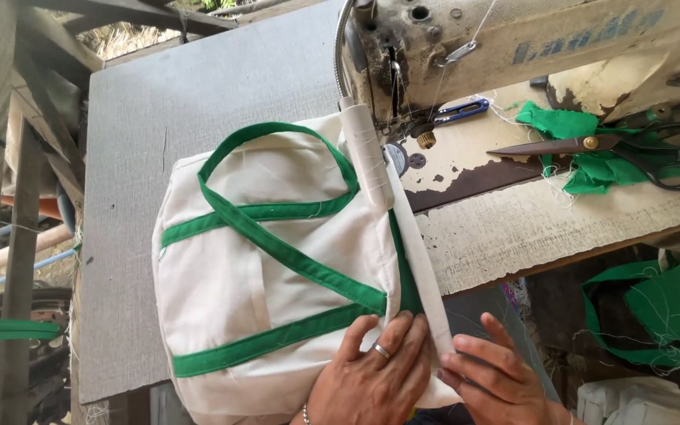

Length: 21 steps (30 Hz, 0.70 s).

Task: Sewing green straps onto a white canvas tote bag using an industrial sewing machine

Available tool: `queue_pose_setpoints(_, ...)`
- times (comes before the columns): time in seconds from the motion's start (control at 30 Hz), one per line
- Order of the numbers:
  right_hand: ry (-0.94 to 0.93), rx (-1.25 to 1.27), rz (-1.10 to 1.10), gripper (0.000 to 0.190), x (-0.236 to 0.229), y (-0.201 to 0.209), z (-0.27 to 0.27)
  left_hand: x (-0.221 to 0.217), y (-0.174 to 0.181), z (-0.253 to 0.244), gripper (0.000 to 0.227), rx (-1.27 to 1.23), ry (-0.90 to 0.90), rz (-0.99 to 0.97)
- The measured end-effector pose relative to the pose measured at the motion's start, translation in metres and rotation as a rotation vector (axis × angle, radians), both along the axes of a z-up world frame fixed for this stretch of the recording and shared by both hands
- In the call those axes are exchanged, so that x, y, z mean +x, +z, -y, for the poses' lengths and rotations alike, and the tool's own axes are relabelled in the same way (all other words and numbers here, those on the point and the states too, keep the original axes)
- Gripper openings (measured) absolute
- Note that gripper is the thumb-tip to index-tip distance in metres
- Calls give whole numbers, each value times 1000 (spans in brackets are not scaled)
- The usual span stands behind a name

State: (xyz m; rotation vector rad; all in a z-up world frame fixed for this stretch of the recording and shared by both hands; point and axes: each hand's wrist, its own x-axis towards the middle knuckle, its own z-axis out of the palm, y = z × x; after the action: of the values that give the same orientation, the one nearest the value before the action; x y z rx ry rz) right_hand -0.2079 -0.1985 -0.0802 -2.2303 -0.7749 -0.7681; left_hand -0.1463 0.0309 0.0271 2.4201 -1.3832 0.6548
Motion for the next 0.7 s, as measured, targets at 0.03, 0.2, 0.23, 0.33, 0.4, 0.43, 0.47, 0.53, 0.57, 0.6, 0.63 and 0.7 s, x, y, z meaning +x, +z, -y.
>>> queue_pose_setpoints(0.03, 27, 14, 29, 13, 3, 6, -4, -1, -2, -2, 27, 49, 2, 7)
queue_pose_setpoints(0.2, 137, 60, -58, 25, 6, 25, -15, 4, 4, -12, 27, 185, -17, 50)
queue_pose_setpoints(0.23, 181, 84, -69, 25, 8, 25, -16, 6, 4, -14, 20, 179, -45, 1)
queue_pose_setpoints(0.33, 187, 159, -105, 25, 4, 30, -23, 6, 5, -17, 14, 177, -89, -82)
queue_pose_setpoints(0.4, 138, 206, -117, 24, 5, 28, -27, 12, 9, -17, 13, 180, -116, -101)
queue_pose_setpoints(0.43, 112, 243, -133, 21, 2, 24, -27, 12, 13, -17, 15, 162, -149, -132)
queue_pose_setpoints(0.47, 86, 279, -148, 20, -1, 20, -26, 11, 16, -17, 18, 143, -182, -163)
queue_pose_setpoints(0.53, 85, 280, -159, 24, 0, 20, -24, 14, 25, -14, 34, 80, -197, -203)
queue_pose_setpoints(0.57, 92, 282, -176, 29, -1, 19, -24, 15, 29, -12, 53, 16, -204, -250)
queue_pose_setpoints(0.6, 86, 287, -179, 29, 3, 27, -27, 18, 37, -6, 53, 20, -208, -254)
queue_pose_setpoints(0.63, 77, 277, -128, 25, 6, 34, -30, 20, 46, 0, 26, -27, -134, -258)
queue_pose_setpoints(0.7, 68, 267, -76, 24, 7, 41, -30, 25, 44, 7, 10, -74, -58, -261)
